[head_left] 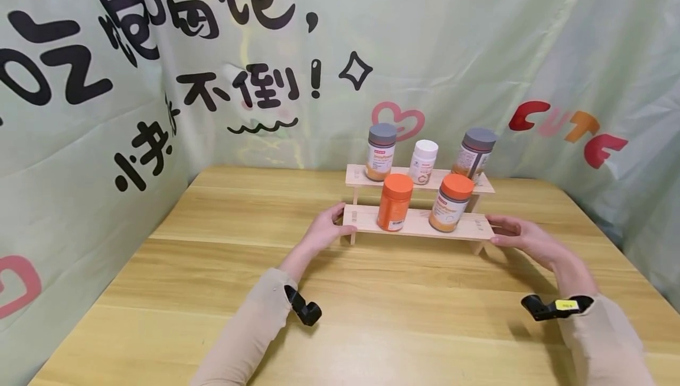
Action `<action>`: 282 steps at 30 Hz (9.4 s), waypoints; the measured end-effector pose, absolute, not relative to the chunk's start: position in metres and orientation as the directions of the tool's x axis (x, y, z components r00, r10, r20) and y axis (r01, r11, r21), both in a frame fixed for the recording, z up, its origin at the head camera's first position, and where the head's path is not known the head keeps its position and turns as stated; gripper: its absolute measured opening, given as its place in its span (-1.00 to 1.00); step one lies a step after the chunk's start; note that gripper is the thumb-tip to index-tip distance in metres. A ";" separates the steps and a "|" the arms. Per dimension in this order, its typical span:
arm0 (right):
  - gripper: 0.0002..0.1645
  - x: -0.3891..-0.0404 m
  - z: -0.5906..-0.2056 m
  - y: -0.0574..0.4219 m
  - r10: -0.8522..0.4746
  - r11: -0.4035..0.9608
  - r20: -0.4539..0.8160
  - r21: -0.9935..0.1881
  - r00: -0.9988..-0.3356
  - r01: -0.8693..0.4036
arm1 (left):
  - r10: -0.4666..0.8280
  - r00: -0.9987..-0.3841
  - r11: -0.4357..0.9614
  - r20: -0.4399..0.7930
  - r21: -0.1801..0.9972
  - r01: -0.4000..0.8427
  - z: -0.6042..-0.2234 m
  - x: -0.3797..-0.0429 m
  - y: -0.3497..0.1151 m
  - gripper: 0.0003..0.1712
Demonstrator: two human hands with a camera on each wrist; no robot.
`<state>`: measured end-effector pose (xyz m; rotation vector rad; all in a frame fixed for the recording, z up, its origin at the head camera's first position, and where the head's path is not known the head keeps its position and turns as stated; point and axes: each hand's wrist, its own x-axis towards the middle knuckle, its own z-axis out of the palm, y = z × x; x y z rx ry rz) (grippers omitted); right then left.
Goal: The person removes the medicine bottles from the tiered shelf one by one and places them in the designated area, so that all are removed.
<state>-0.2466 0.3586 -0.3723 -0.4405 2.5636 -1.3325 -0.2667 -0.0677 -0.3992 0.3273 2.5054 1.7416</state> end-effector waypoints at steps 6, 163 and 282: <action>-0.22 -0.247 -0.371 0.346 -0.376 0.534 -0.061 -0.830 -0.925 -0.162 | 0.210 -0.977 0.342 0.048 0.932 0.119 -0.398 -0.265 -0.083 -0.13; -0.23 -0.309 -0.308 0.249 0.054 0.534 0.275 -0.820 -0.960 -0.206 | 0.157 -0.987 0.213 0.031 0.975 0.064 -0.399 -0.264 -0.210 -0.12; -0.30 -0.330 -0.262 0.081 -0.345 0.456 0.074 -0.858 -0.936 -0.236 | 0.162 -0.986 0.232 0.030 0.970 0.068 -0.399 -0.263 -0.211 -0.14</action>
